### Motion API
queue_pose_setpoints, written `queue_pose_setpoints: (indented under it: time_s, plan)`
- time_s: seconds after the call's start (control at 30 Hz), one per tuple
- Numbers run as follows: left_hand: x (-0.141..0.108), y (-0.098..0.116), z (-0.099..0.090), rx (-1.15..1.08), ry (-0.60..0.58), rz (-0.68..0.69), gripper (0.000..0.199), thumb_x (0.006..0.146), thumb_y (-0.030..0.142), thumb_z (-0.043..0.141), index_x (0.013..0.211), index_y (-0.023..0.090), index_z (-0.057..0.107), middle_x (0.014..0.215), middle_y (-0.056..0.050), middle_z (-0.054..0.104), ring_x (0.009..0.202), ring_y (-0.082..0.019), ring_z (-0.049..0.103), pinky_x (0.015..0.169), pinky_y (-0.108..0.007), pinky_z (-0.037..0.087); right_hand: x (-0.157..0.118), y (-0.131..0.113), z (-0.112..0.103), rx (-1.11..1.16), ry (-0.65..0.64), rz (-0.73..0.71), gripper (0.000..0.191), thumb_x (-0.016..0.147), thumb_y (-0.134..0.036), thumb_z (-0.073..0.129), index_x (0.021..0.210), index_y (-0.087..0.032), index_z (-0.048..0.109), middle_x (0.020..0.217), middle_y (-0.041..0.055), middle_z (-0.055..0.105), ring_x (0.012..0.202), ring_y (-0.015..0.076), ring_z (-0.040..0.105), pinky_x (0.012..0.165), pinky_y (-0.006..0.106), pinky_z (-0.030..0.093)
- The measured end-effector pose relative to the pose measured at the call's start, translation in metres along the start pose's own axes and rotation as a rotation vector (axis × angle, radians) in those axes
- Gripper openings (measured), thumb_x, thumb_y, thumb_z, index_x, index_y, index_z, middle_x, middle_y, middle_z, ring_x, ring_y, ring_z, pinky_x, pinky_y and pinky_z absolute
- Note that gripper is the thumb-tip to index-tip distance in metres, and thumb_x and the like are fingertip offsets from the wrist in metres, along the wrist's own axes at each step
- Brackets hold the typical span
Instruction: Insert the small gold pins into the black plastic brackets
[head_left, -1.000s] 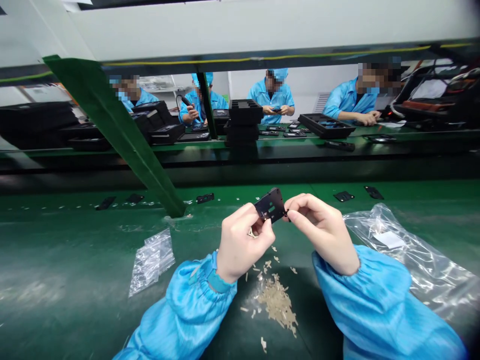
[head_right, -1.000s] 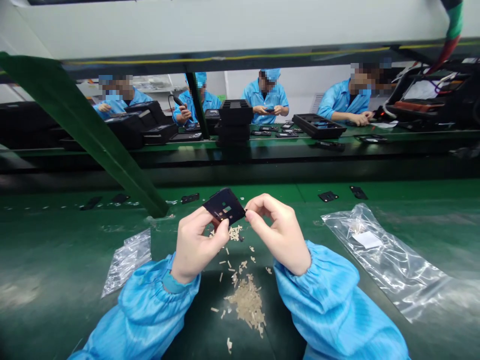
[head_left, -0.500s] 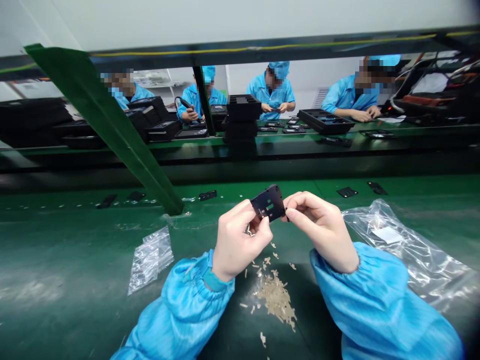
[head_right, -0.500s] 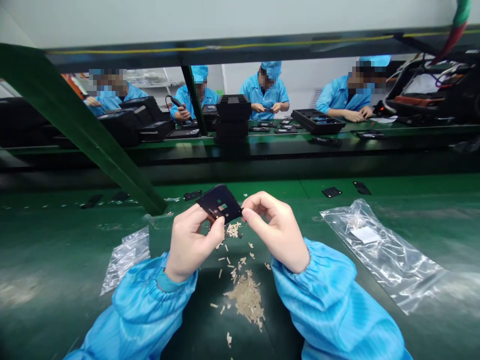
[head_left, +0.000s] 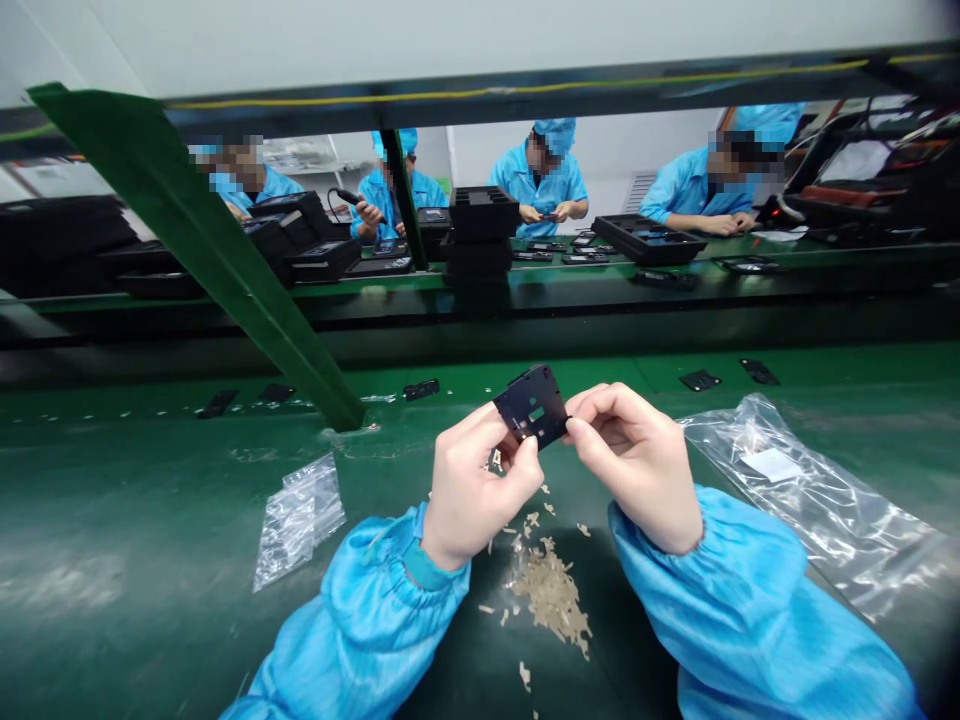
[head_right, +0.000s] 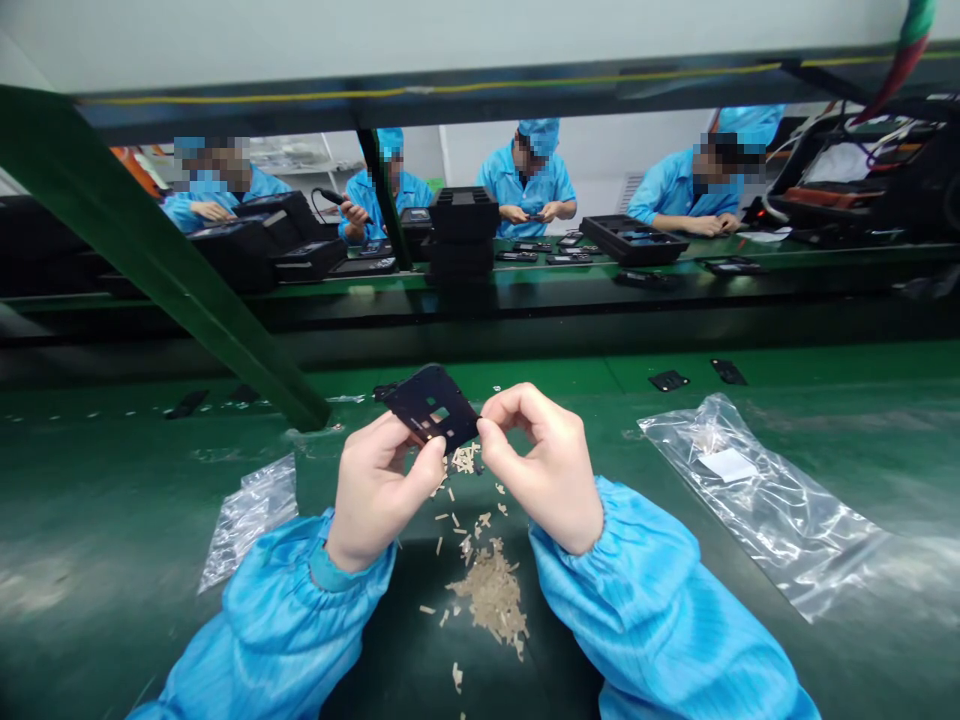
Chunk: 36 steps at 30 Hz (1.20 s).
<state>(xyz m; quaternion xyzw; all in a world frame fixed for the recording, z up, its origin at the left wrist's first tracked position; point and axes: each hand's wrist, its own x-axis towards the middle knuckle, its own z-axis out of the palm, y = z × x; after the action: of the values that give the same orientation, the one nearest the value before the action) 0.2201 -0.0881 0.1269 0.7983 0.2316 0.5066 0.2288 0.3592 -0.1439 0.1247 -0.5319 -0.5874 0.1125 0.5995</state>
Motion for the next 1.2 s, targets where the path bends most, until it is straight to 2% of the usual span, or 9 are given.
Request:
queue_pose_setpoints:
  time_s: [0.13,0.43,1.03,1.2]
  plan:
    - [-0.001,0.001,-0.001,-0.021,-0.005,-0.004,0.012,0.072,0.01,0.051,0.061,0.015,0.052,0.056,0.002,0.048,0.049,-0.007,0.045,0.046,-0.018,0.038,0.0,0.0,0.001,-0.02,0.013,-0.012,0.012,0.078,-0.013,0.054,0.069,-0.019,0.049,0.07,-0.0007,0.056,0.059,0.0099,0.055,0.056,0.023,0.046]
    - [-0.002,-0.005,-0.002,-0.131,-0.053,-0.128,0.017,0.076,0.017,0.051,0.059,0.015,0.05,0.056,0.001,0.048,0.05,-0.009,0.046,0.047,-0.022,0.038,-0.003,-0.006,-0.005,-0.045,-0.029,-0.02,0.01,0.079,-0.013,0.052,0.071,-0.019,0.049,0.071,-0.0004,0.056,0.058,0.0101,0.055,0.055,0.024,0.046]
    - [-0.002,-0.008,-0.006,-0.152,-0.087,-0.078,0.012,0.076,0.017,0.051,0.064,0.015,0.056,0.06,0.0,0.05,0.052,-0.011,0.048,0.049,-0.023,0.041,-0.003,-0.015,-0.004,0.018,-0.043,0.067,0.012,0.075,-0.012,0.052,0.066,-0.019,0.047,0.067,-0.001,0.053,0.056,0.0103,0.053,0.053,0.024,0.044]
    - [-0.001,-0.016,-0.008,-0.258,-0.138,-0.046,0.012,0.079,0.019,0.05,0.079,0.017,0.062,0.07,-0.003,0.058,0.062,-0.014,0.055,0.055,-0.025,0.046,-0.006,-0.019,-0.004,0.046,-0.069,0.068,0.012,0.076,-0.012,0.052,0.067,-0.019,0.047,0.068,-0.0005,0.054,0.057,0.0104,0.052,0.054,0.024,0.045]
